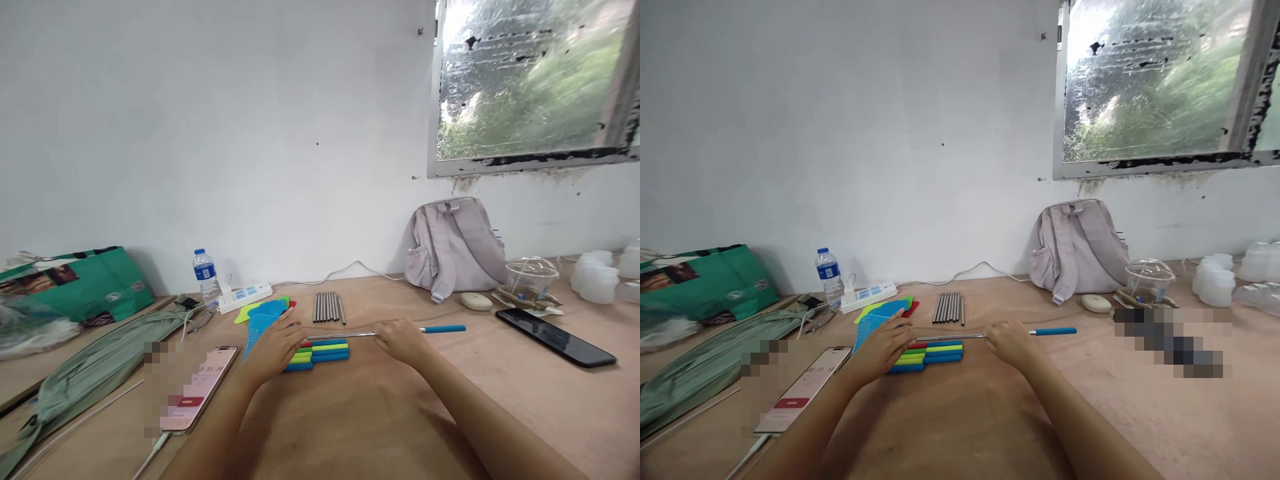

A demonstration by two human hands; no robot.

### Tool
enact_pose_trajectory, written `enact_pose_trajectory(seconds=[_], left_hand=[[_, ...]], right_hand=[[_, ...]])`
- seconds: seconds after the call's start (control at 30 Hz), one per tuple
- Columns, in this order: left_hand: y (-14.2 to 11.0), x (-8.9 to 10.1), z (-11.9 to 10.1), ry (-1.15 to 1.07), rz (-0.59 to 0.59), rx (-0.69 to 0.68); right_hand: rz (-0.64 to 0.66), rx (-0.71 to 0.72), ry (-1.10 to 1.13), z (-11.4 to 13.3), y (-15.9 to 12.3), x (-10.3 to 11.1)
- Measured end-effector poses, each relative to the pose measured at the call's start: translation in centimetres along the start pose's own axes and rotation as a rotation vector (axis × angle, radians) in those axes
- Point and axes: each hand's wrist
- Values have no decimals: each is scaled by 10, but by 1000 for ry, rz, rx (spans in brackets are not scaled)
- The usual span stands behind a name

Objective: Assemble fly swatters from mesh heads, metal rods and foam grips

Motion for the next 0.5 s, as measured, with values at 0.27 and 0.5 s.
enact_pose_trajectory(seconds=[0.27, 0.5], left_hand=[[0, -3, 6, 27, -23, -26], [-2, -1, 7, 23, -19, -3]], right_hand=[[-8, 1, -3, -3, 1, 0], [-17, -4, -21, -4, 2, 5]])
Point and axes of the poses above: each hand's wrist, its own y-axis towards the middle knuckle, its own x-axis out of the back of the hand, z = x × y, and after that the axes turned 5 degrees about y, right-handed
